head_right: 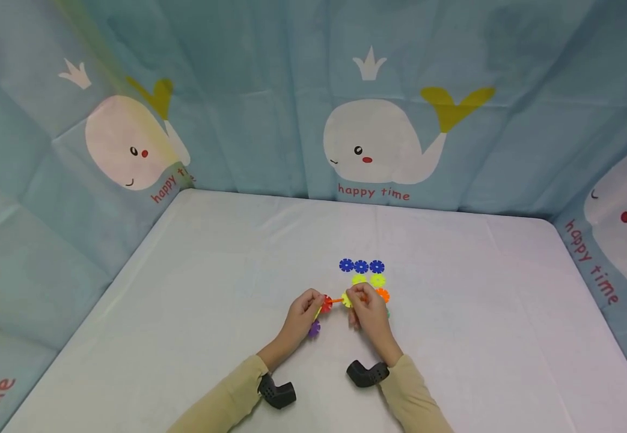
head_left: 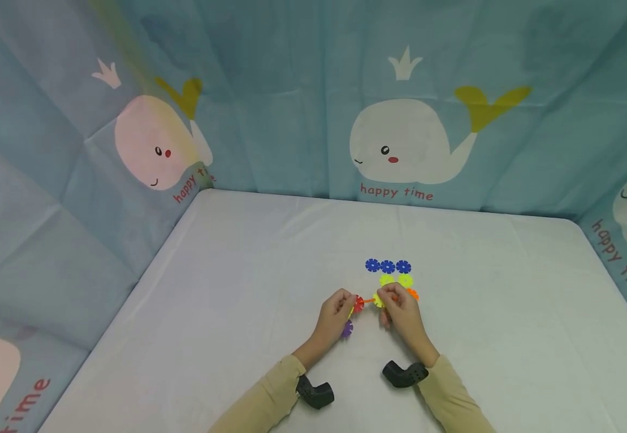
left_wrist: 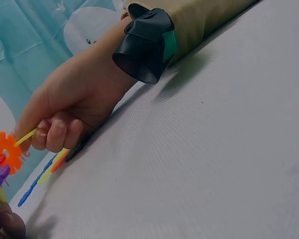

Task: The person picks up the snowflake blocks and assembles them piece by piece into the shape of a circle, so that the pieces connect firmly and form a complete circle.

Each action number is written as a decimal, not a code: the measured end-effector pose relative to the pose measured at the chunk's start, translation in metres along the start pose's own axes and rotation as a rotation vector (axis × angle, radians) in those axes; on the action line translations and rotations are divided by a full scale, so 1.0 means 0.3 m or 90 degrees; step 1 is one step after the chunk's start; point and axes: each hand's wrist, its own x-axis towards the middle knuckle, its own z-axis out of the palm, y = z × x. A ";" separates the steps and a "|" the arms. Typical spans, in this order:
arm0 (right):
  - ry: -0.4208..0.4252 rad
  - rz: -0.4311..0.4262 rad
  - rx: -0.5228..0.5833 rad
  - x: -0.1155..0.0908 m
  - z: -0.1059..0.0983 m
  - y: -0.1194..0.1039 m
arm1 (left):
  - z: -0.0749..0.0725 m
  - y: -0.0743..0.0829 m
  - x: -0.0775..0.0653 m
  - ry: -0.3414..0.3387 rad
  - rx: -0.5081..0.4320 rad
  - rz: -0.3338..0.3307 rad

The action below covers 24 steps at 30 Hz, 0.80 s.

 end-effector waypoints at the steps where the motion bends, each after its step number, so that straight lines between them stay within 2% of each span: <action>1: -0.001 -0.005 -0.001 0.001 -0.001 0.000 | 0.000 0.000 0.001 0.000 0.000 -0.002; 14: 0.002 -0.058 0.022 -0.005 -0.004 -0.001 | 0.002 -0.005 0.003 -0.018 -0.007 -0.002; 24: -0.098 -0.078 0.052 -0.015 -0.011 -0.070 | -0.003 -0.011 -0.001 -0.021 -0.006 0.005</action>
